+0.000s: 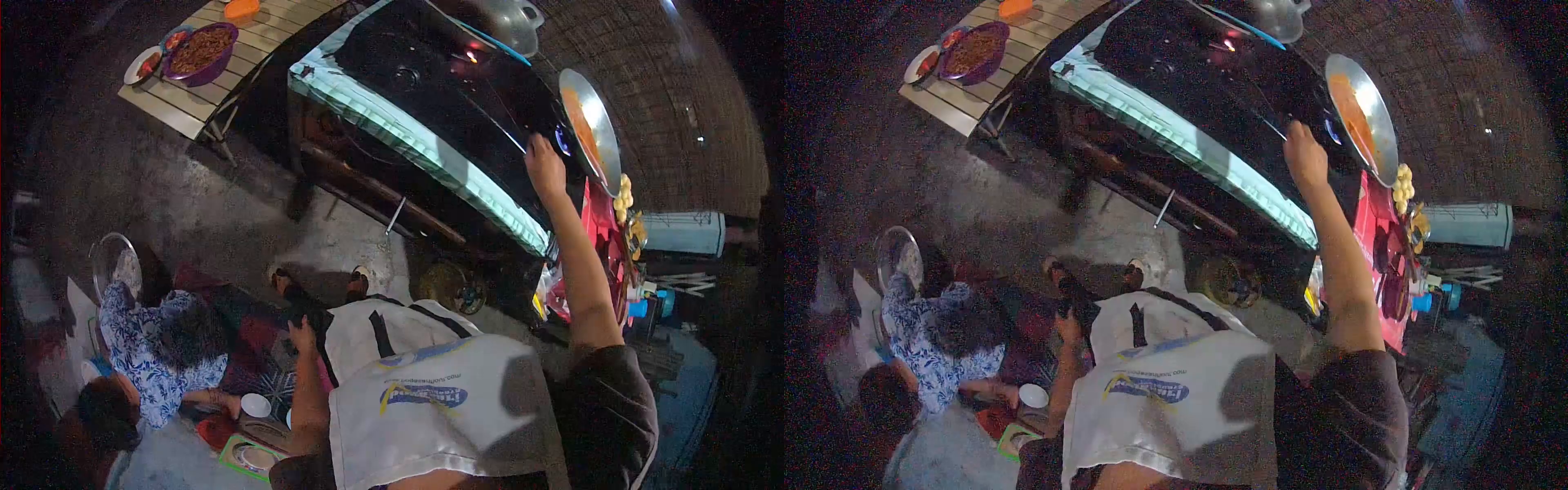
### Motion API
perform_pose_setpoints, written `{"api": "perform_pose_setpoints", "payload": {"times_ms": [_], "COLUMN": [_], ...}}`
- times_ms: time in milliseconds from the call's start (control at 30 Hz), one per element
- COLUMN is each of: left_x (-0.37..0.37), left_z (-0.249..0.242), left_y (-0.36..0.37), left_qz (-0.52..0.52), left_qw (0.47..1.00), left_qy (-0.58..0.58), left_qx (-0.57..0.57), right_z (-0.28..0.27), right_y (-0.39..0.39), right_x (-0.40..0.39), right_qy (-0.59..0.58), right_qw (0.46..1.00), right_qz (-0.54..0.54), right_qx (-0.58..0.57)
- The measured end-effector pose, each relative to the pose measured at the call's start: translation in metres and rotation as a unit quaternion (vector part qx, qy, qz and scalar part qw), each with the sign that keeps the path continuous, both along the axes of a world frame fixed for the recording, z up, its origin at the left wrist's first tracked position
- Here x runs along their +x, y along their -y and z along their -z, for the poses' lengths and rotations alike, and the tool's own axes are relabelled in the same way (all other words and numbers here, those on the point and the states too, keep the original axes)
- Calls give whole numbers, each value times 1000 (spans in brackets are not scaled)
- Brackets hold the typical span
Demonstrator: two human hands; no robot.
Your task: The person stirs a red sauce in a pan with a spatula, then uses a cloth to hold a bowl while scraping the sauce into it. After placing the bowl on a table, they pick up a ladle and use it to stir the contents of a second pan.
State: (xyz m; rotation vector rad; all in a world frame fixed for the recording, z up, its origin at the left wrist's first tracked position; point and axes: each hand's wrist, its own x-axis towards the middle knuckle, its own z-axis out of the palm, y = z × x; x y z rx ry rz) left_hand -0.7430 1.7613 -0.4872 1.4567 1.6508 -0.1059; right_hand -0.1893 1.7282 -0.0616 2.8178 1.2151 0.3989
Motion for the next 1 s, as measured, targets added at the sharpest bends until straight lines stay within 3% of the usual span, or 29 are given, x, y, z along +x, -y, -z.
{"api": "perform_pose_setpoints", "payload": {"times_ms": [100, 167, 233, 367, 467, 500, 600, 700, 800, 900, 1000], "left_x": [11, 18, 21, 5, 16, 14, 13, 25, 25, 28, 51], "left_z": [-29, -57, -78, -38, -76, -67, -52, -89, -102, -110, -87], "left_y": [1, 0, -2, 12, 2, 3, 2, -8, -12, -29, -56], "left_qz": [17, -131, -129, -84, -142, -144, -121, -176, -213, -140, -73], "left_qw": [999, 987, 990, 996, 989, 989, 992, 984, 976, 985, 995], "left_qy": [-46, 85, 47, 13, 41, 41, 21, 23, 41, 89, 41], "left_qx": [-4, -33, -28, 3, -14, -13, 7, 1, -2, -52, -58], "right_z": [9, 11, 9, 0, -6, -6, -6, -6, 9, 9, 10], "right_y": [-52, -74, -84, -85, -68, -63, -35, 21, 97, 152, 175], "right_x": [27, 41, 46, 50, 34, 30, 12, -16, -23, -27, -21], "right_qy": [28, 46, 63, 37, 53, 44, 25, -48, -7, -29, -9], "right_qw": [998, 996, 995, 997, 997, 998, 1000, 997, 996, 994, 992], "right_qz": [-48, -62, -73, 8, -45, -38, -15, 21, 42, 78, 114], "right_qx": [-34, -36, -40, -68, -46, -35, -5, 61, 84, 68, 55]}}
